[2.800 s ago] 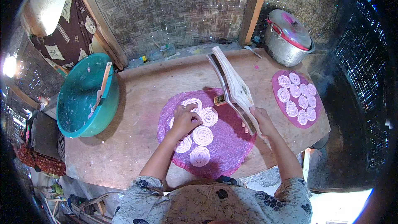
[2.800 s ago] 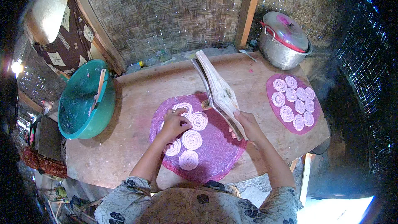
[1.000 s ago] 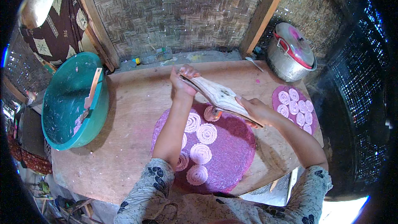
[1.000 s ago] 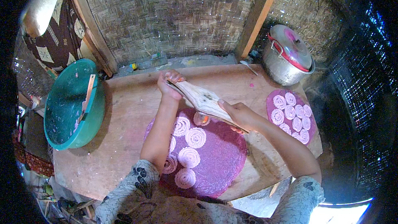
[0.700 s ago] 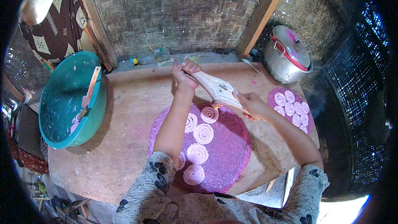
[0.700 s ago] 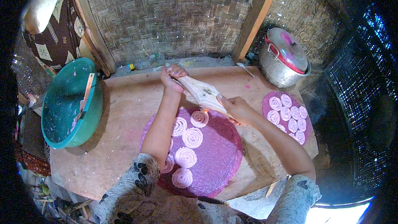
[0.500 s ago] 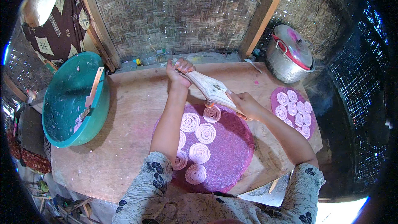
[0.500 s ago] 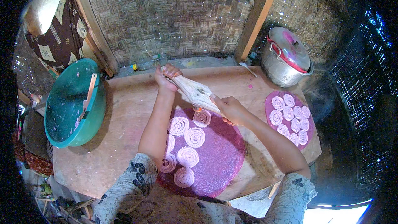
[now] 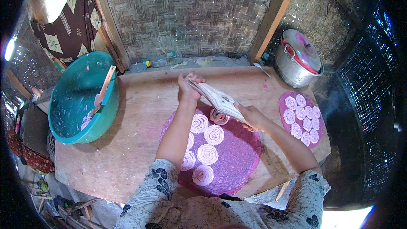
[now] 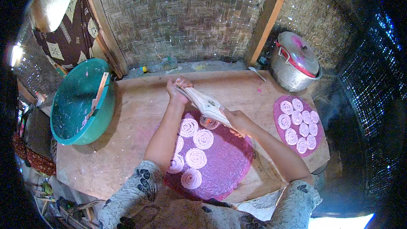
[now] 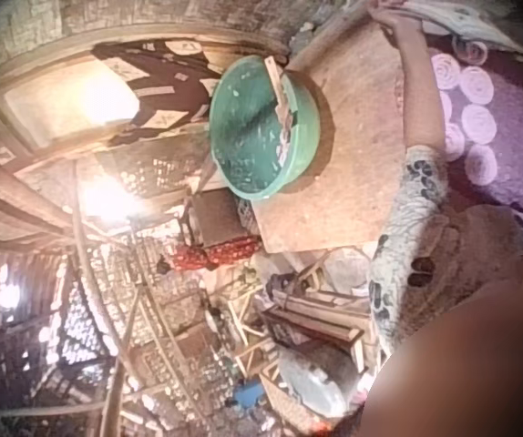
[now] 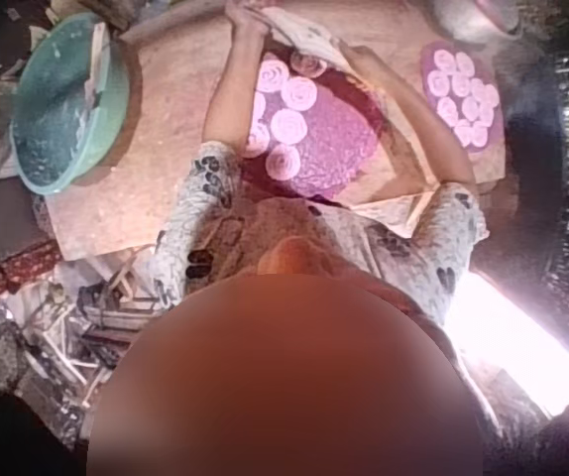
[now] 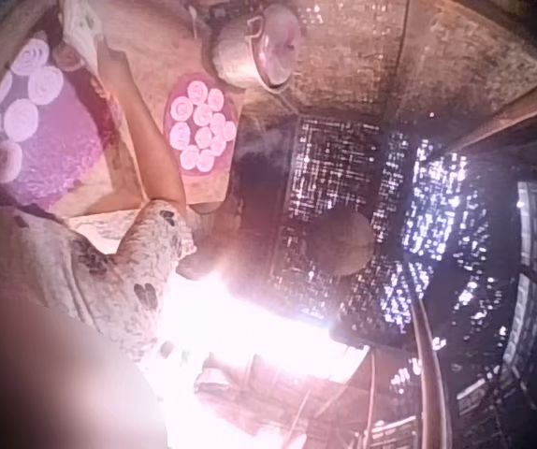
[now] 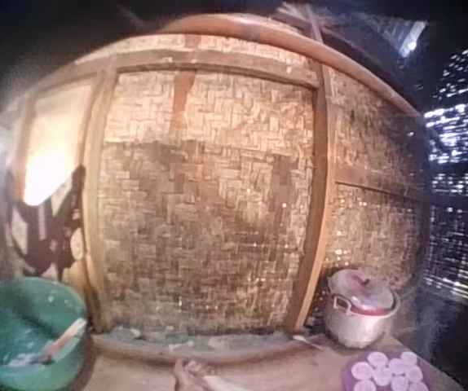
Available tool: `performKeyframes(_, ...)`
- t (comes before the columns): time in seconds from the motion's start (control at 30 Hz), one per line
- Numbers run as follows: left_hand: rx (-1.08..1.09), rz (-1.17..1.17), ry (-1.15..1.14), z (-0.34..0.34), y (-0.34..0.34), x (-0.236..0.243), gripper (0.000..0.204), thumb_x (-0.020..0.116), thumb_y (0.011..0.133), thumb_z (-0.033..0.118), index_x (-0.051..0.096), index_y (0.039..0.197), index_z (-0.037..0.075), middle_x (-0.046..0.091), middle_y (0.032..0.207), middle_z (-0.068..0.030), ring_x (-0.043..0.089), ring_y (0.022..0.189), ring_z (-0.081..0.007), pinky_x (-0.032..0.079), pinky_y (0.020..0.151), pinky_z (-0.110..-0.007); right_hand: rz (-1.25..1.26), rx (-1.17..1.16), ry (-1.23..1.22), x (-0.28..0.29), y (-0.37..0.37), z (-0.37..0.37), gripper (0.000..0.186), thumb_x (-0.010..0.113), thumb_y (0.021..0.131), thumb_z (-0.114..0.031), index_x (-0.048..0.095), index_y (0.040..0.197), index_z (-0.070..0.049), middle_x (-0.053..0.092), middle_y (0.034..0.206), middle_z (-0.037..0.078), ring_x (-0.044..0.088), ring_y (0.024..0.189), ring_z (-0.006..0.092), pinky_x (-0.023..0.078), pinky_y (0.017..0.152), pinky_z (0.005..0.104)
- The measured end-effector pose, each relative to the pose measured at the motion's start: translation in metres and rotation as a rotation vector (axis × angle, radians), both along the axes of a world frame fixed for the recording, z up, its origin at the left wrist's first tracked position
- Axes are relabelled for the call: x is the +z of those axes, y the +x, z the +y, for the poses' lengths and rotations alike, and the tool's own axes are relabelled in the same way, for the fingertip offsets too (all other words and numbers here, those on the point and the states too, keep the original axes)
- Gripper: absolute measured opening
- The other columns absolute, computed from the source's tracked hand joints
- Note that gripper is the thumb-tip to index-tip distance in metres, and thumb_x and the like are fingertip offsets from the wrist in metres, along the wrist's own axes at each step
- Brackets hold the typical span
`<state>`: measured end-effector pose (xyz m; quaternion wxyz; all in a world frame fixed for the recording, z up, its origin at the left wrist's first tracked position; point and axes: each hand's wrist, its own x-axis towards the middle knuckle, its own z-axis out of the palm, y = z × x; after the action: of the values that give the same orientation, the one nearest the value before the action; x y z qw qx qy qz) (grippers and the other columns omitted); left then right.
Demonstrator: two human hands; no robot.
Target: The person scoops pink dough from a green bowl into a handheld metal dispenser, then extrudes it in a spiral pattern onto a purple mat to form decorative rolls. The person repeats this process to create multiple rolls on the mat.
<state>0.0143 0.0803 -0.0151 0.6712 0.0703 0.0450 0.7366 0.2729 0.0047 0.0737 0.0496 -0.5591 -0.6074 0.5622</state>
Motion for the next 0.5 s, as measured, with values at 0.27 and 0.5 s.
performKeyframes(0.27, 0.05, 1.896, -0.106, -0.06, 0.009, -0.032, 0.068, 0.011, 0.098, 0.053, 0.057, 0.12, 0.009, 0.063, 0.11, -0.0158, 0.053, 0.111, -0.0245, 0.034, 0.098, -0.048, 0.371, -0.208, -0.255, -0.046, 0.028, -0.011, 0.067, 0.033, 0.089, -0.07, 0.051, 0.082, -0.005, 0.04, 0.05, 0.002, 0.035, 0.036, 0.0113, 0.027, 0.033, 0.0269)
performKeyframes(0.5, -0.046, 1.838, -0.224, -0.084, 0.014, -0.087, 0.062, 0.024, 0.097, 0.052, 0.071, 0.101, 0.012, 0.056, 0.128, -0.0049, 0.046, 0.113, -0.0277, 0.024, 0.102, -0.042, 0.515, -0.265, -0.366, -0.066, 0.032, -0.02, 0.069, 0.032, 0.085, -0.075, 0.05, 0.083, -0.008, 0.039, 0.051, 0.001, 0.033, 0.036, 0.0116, 0.024, 0.034, 0.0262)
